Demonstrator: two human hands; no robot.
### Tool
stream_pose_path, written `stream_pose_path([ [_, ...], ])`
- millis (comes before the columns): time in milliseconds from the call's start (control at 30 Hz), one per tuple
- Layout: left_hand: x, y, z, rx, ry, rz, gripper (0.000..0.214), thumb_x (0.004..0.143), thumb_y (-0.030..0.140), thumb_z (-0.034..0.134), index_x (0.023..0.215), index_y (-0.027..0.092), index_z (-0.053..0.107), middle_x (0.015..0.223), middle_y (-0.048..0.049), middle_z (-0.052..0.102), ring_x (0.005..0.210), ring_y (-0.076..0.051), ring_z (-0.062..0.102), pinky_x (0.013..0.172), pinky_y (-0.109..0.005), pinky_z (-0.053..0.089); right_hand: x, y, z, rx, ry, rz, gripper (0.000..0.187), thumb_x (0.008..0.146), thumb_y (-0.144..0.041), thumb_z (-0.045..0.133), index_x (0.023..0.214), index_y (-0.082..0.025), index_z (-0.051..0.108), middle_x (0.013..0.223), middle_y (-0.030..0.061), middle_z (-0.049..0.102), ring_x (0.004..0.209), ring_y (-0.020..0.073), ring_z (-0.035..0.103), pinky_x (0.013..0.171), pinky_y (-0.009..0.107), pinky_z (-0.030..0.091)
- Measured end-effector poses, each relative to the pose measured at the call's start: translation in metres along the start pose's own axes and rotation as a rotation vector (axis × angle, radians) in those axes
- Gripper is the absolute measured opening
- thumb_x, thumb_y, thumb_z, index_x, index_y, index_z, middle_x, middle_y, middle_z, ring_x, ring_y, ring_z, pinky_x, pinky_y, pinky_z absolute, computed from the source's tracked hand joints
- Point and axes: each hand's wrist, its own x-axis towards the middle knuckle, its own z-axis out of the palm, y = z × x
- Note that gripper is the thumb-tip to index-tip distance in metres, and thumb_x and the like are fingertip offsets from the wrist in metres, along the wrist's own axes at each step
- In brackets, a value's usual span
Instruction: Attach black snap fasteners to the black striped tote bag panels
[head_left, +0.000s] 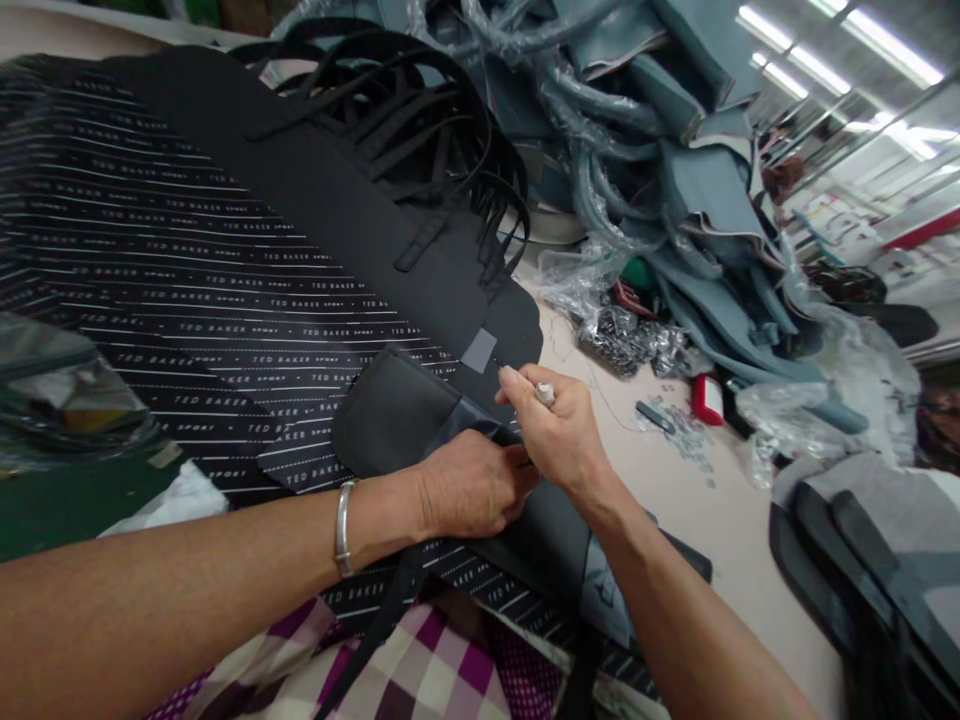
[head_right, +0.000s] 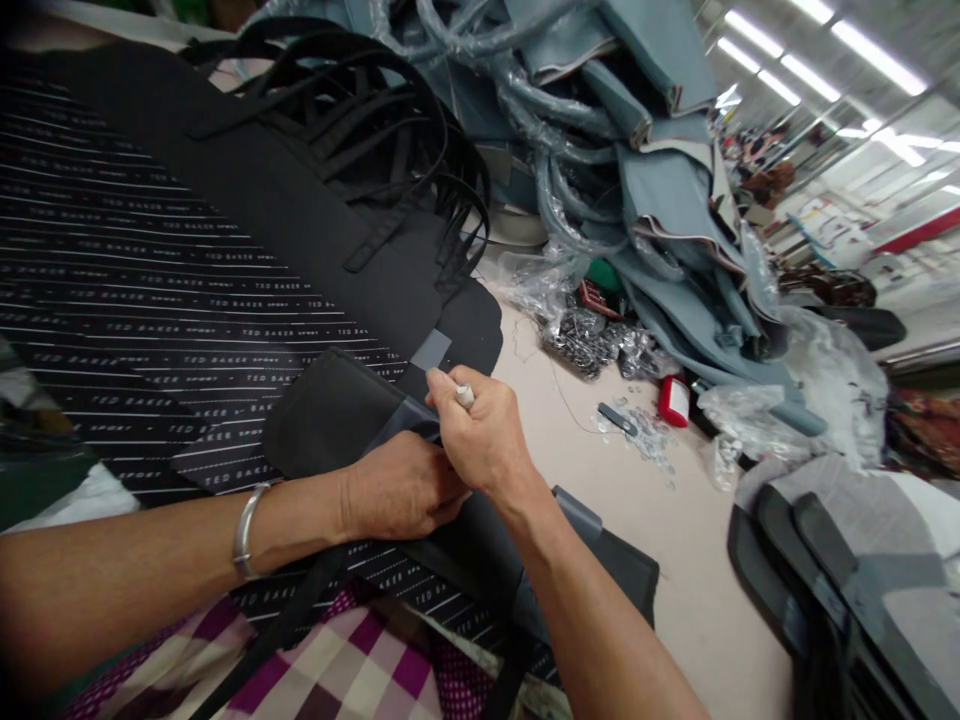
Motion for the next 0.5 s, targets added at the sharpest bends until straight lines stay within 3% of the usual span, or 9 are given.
stream_pose_path([
  [200, 0.001, -0.001, 0.003, 0.013, 0.011, -0.022, 0.015, 0.086, 0.02, 0.055, 0.093, 0.018, 0.068, 0.089, -0.0066, 0.073, 0.072, -0.021, 0.067, 0.051, -0.031, 0.043, -0.009, 0.002, -0.002, -0.07, -0.085, -0.071, 0.036, 0.092, -0.035, 0.05, 0.061, -0.018, 0.055, 0.05, -0.0064, 0.04, 0.048, 0.0088, 0.038, 0.049, 0.024, 0.03],
  [367, -0.001, 0.002, -0.005, 0.02, 0.008, -0.035, 0.015, 0.086, 0.023, 0.057, 0.097, 0.018, 0.065, 0.089, -0.0054, 0.072, 0.068, -0.021, 0.067, 0.049, -0.031, 0.043, -0.029, 0.013, -0.028, -0.03, -0.042, 0.008, 0.029, 0.09, -0.033, 0.055, 0.065, -0.019, 0.056, 0.05, -0.0065, 0.044, 0.046, 0.0081, 0.039, 0.048, 0.023, 0.031],
  [433, -0.001, 0.004, -0.008, 0.026, 0.02, -0.057, 0.015, 0.085, 0.023, 0.056, 0.096, 0.016, 0.063, 0.086, -0.0058, 0.071, 0.068, -0.022, 0.068, 0.05, -0.031, 0.045, -0.032, 0.008, -0.042, 0.077, 0.092, -0.002, 0.026, 0.088, -0.031, 0.058, 0.065, -0.019, 0.055, 0.048, -0.0074, 0.042, 0.042, 0.0076, 0.037, 0.043, 0.023, 0.029],
  [500, -0.001, 0.006, -0.01, 0.039, 0.02, -0.084, 0.013, 0.086, 0.023, 0.054, 0.094, 0.015, 0.061, 0.083, -0.0053, 0.07, 0.066, -0.022, 0.067, 0.051, -0.032, 0.047, -0.033, -0.002, -0.049, 0.324, 0.344, -0.087, 0.024, 0.088, -0.03, 0.057, 0.067, -0.021, 0.053, 0.046, -0.0095, 0.037, 0.037, 0.0069, 0.031, 0.04, 0.022, 0.028],
])
